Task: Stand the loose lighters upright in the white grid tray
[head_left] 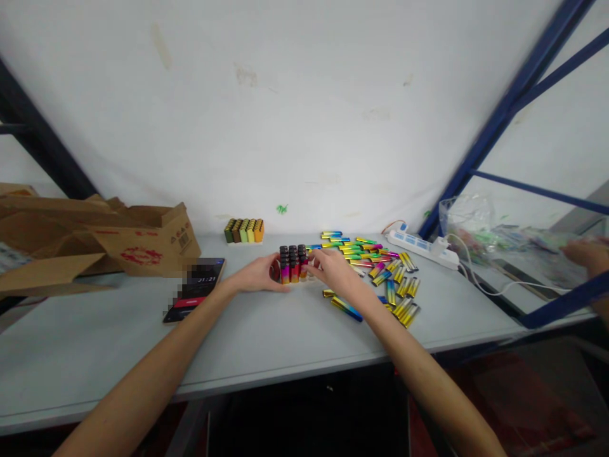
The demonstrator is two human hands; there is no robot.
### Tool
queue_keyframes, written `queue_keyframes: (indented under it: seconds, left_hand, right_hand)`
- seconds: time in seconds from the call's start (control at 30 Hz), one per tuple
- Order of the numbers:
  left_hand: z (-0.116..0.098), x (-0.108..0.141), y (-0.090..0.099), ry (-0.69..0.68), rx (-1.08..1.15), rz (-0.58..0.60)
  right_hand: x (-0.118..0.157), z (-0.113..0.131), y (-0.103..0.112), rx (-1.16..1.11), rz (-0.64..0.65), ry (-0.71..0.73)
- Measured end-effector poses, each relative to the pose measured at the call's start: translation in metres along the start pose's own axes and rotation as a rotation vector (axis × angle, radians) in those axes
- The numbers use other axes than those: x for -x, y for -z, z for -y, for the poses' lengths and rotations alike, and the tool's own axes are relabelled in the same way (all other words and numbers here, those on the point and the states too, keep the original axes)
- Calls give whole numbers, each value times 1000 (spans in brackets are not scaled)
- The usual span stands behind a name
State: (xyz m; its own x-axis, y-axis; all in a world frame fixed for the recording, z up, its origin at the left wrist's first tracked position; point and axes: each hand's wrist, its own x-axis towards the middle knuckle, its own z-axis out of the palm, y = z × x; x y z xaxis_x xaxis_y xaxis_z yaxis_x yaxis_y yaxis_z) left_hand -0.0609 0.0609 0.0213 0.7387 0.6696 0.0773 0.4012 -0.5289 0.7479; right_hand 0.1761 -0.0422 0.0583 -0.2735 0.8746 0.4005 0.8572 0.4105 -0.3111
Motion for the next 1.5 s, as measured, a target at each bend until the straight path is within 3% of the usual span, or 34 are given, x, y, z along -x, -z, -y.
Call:
queue_keyframes:
  seconds: [0.13,0.23,0.33,0.47,0.57,0.77,1.0,1.17,1.37,1.5]
  left_hand:
    - [5,-2,1,-4,-30,17]
    - [7,-2,1,-5,-17,13]
    - [7,-2,1,3,-7,7]
    - [6,-1,2,8,-14,4]
    - [5,-1,3,15,-22,5]
    - [3,0,2,11,-3,3]
    - [5,-1,0,-3,-6,-9]
    - [-2,0,1,13,-38,13]
    - [-8,2,1,30,-57,19]
    - [-5,1,1,12,-15,5]
  right_hand:
    - [23,-22,12,-98,-2,-27]
    - [44,-58,35,-30,-55,-120]
    - [63,-102,65,110,-19,-154]
    - [75,-146,94,304,176,-130]
    - [75,-160,95,377,337,-98]
    - [68,-168,81,418,421,-48]
    - [58,-158,94,379,434,18]
    - [59,-148,105,291,460,-108]
    - [65,-134,122,-187,303,-220]
    - [65,-114,108,-658,105,-278]
